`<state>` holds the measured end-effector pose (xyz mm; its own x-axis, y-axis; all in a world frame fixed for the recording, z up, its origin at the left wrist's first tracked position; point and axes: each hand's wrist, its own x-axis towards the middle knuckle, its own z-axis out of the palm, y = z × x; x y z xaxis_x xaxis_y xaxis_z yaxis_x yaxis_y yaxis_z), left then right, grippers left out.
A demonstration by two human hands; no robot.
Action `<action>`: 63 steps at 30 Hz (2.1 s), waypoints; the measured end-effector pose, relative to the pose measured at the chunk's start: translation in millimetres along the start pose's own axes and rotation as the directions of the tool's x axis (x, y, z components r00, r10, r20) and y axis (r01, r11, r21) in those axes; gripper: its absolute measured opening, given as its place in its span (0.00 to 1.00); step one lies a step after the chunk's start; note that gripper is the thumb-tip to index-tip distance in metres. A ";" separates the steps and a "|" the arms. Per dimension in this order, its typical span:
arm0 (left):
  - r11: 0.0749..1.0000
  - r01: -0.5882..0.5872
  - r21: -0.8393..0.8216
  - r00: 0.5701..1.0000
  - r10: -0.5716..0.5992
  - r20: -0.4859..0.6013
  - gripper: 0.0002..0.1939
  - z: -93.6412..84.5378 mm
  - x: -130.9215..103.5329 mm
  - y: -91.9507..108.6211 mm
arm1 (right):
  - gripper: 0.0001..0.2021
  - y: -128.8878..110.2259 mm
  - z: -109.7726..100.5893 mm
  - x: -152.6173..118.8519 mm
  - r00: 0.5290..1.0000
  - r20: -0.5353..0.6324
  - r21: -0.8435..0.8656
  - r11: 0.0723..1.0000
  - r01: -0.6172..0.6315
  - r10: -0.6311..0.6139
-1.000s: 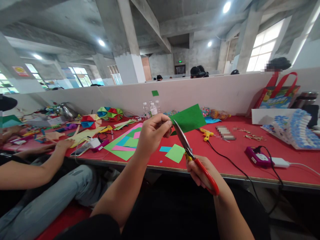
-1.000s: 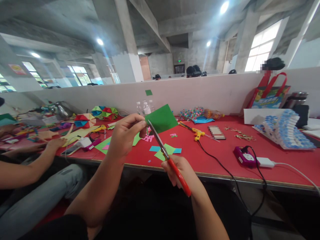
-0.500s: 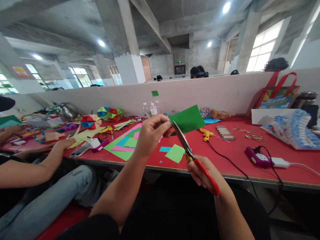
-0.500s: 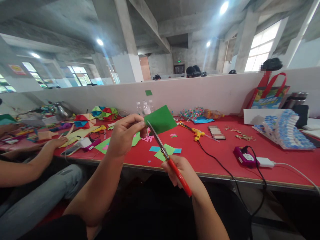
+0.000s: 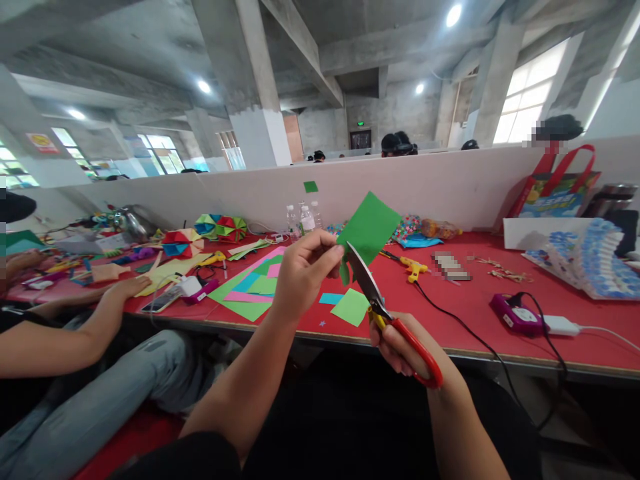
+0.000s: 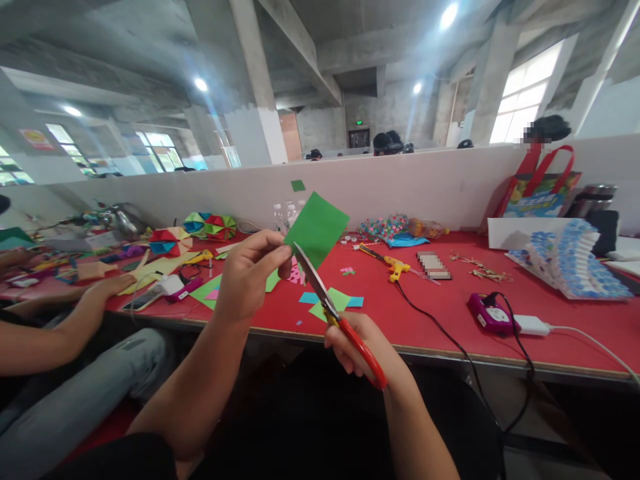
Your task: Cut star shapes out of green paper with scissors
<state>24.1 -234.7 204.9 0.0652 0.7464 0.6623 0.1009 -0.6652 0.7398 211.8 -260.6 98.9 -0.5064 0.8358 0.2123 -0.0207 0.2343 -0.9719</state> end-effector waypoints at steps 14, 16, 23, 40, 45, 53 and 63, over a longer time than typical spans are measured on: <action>1.000 -0.003 0.026 1.000 0.003 -0.010 0.07 1.7 -1.9 0.8 | 0.24 -6.1 -2.9 -3.5 1.000 0.016 -0.076 0.997 0.012 -0.010; 0.999 0.023 0.035 0.999 -0.024 0.049 0.07 -2.1 0.5 3.3 | 0.23 -8.6 -6.6 -4.6 0.999 0.032 -0.108 0.993 0.038 -0.035; 0.994 0.012 0.106 0.989 -0.027 0.145 0.07 -12.4 4.9 10.6 | 0.26 -5.6 -7.3 -1.8 0.999 0.036 -0.076 0.997 0.035 -0.032; 0.992 0.023 0.127 0.990 -0.040 0.132 0.07 -14.6 6.0 11.1 | 0.28 1.3 1.2 4.0 1.000 0.007 -0.026 1.000 0.011 -0.011; 0.998 -0.008 -0.060 1.000 0.009 0.020 0.08 -0.3 -0.7 0.0 | 0.26 3.8 10.3 5.0 0.999 0.009 0.067 0.996 0.051 -0.051; 0.987 -0.055 -0.151 0.995 0.043 -0.085 0.07 12.8 -5.8 -15.6 | 0.23 -3.4 26.4 -0.7 0.998 -0.056 0.125 0.992 0.033 -0.026; 0.991 -0.051 -0.124 0.995 0.040 -0.090 0.08 12.7 -3.8 -18.0 | 0.26 -3.9 30.1 3.3 0.993 -0.115 0.050 0.999 -0.020 0.025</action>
<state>34.6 -225.3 187.5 -0.0200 0.7142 0.6997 -0.0261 -0.7000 0.7137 184.2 -273.7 100.3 -0.4041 0.8931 0.1978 -0.0540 0.1925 -0.9798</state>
